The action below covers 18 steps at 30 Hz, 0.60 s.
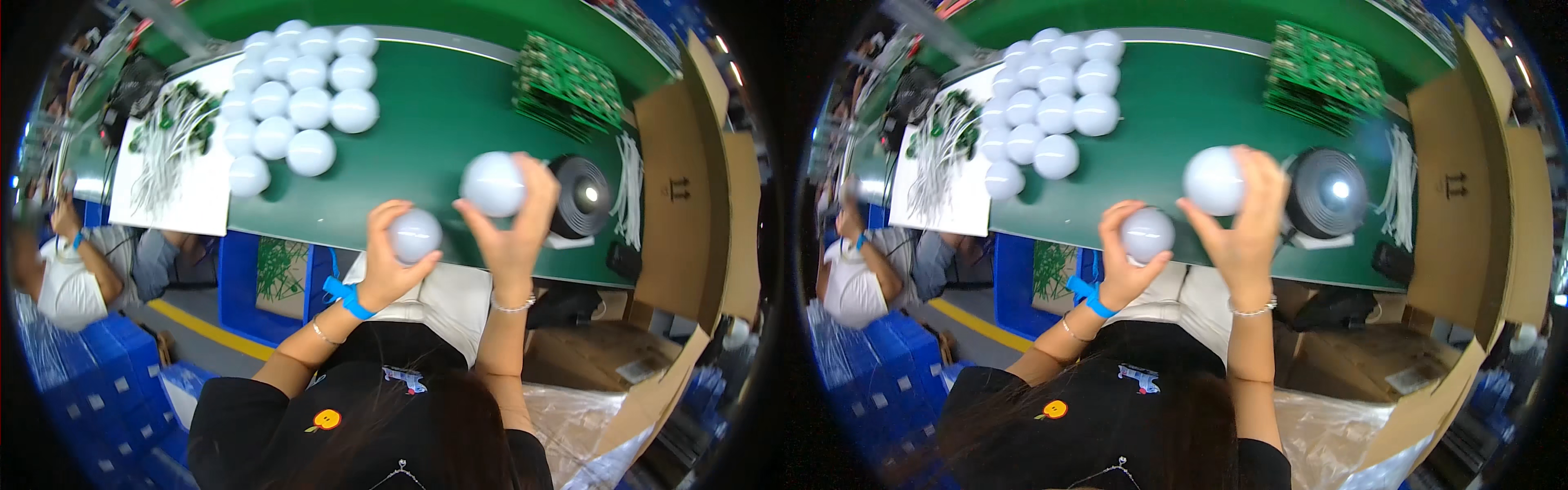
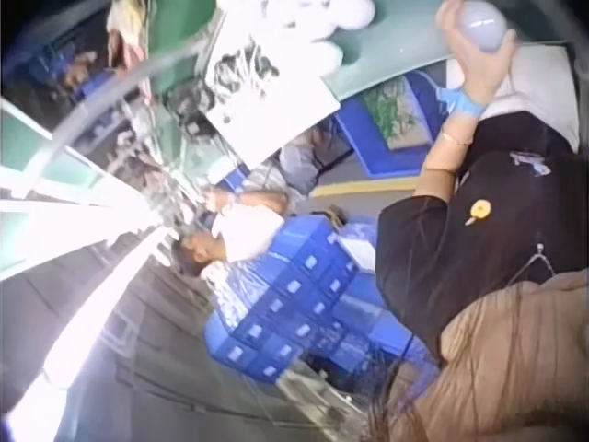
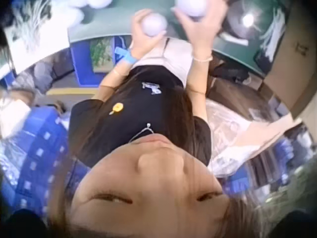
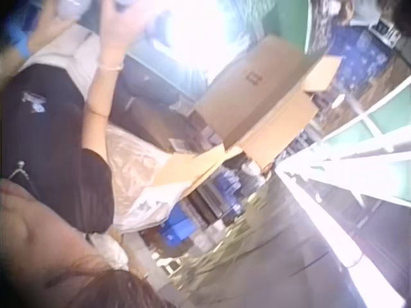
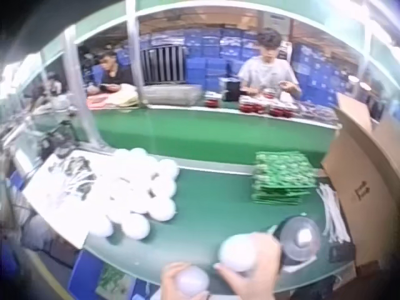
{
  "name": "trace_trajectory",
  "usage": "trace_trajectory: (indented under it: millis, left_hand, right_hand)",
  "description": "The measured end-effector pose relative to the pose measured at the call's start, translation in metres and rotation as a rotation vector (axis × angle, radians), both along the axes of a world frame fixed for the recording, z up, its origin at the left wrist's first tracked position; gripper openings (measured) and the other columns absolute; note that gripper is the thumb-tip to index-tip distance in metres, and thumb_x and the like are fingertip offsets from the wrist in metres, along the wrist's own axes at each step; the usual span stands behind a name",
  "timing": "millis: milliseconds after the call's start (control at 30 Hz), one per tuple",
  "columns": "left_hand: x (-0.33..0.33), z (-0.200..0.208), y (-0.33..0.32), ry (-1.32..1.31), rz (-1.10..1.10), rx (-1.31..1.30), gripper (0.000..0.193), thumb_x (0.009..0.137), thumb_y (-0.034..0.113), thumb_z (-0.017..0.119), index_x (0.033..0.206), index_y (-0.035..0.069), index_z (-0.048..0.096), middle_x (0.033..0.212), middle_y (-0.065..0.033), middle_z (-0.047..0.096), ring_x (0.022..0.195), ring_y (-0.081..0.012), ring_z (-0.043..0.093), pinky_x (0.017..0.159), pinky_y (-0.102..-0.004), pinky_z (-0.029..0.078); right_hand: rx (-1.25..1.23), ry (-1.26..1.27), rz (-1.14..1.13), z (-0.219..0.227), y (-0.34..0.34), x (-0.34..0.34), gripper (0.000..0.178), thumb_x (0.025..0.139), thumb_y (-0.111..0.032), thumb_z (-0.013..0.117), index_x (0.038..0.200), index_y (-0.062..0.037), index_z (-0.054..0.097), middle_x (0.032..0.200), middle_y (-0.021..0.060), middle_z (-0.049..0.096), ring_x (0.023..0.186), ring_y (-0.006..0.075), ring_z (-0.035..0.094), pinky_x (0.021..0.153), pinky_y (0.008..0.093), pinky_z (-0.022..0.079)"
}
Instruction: Testing LED light bulb globes on a powered test fixture and organizing circuit board components on an assembly line.
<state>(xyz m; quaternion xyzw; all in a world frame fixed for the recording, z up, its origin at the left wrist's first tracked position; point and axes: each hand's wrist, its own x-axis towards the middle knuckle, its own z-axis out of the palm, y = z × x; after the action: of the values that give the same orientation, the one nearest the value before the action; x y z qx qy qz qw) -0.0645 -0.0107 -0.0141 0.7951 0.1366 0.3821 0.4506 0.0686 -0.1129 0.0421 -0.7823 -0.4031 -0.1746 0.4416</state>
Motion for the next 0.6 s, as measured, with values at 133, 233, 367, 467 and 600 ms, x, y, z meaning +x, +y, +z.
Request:
trace_trajectory:
  millis: [133, 233, 367, 467, 600]
  left_hand:
    - [-0.059, -0.014, 0.04, 0.018, 0.301, -0.076, 0.069, 0.067, 0.005, 0.071, 0.124, 0.004, 0.032, 0.123, -0.0133, 0.037, 0.115, -0.0255, 0.04, 0.1, -0.0372, 0.031]
    - [-0.078, -0.017, 0.065, 0.035, 0.414, -0.107, 0.067, 0.071, 0.001, 0.067, 0.127, 0.005, 0.031, 0.127, -0.0095, 0.035, 0.116, -0.0215, 0.039, 0.1, -0.0346, 0.033]
    - [-0.077, -0.016, 0.08, -0.004, 0.424, -0.173, 0.064, 0.073, -0.001, 0.066, 0.128, 0.006, 0.034, 0.129, -0.008, 0.035, 0.114, -0.0195, 0.042, 0.094, -0.0322, 0.039]
    - [-0.073, -0.012, 0.08, 0.011, 0.372, -0.182, 0.064, 0.072, -0.002, 0.066, 0.128, 0.005, 0.034, 0.129, -0.0082, 0.035, 0.114, -0.0199, 0.042, 0.096, -0.0327, 0.038]
    - [-0.057, -0.001, 0.062, -0.095, 0.172, -0.413, 0.065, 0.077, 0.017, 0.067, 0.13, 0.002, 0.031, 0.127, -0.0161, 0.042, 0.114, -0.0223, 0.044, 0.096, -0.0344, 0.038]
  right_hand:
    - [-0.199, 0.227, 0.31, -0.025, 0.063, -0.041, 0.068, 0.063, -0.005, 0.076, 0.122, -0.0045, 0.041, 0.117, 0.0165, 0.044, 0.098, 0.0358, 0.053, 0.079, 0.0394, 0.048]
    - [-0.253, 0.121, 0.351, -0.035, 0.095, -0.049, 0.065, 0.064, -0.004, 0.075, 0.119, -0.0051, 0.041, 0.116, 0.0167, 0.044, 0.088, 0.0364, 0.057, 0.069, 0.0398, 0.051]
    - [-0.268, 0.008, 0.263, -0.038, 0.122, -0.045, 0.065, 0.064, -0.006, 0.075, 0.119, -0.0043, 0.041, 0.117, 0.017, 0.044, 0.089, 0.036, 0.057, 0.069, 0.0389, 0.051]
    - [-0.279, -0.01, 0.232, -0.035, 0.126, -0.043, 0.07, 0.064, -0.011, 0.077, 0.122, -0.0031, 0.039, 0.119, 0.0176, 0.044, 0.096, 0.0367, 0.055, 0.074, 0.0389, 0.049]
    - [-0.218, 0.011, 0.328, -0.015, 0.095, -0.046, 0.073, 0.067, -0.017, 0.075, 0.127, -0.0003, 0.037, 0.126, 0.0207, 0.041, 0.109, 0.0382, 0.047, 0.094, 0.043, 0.038]
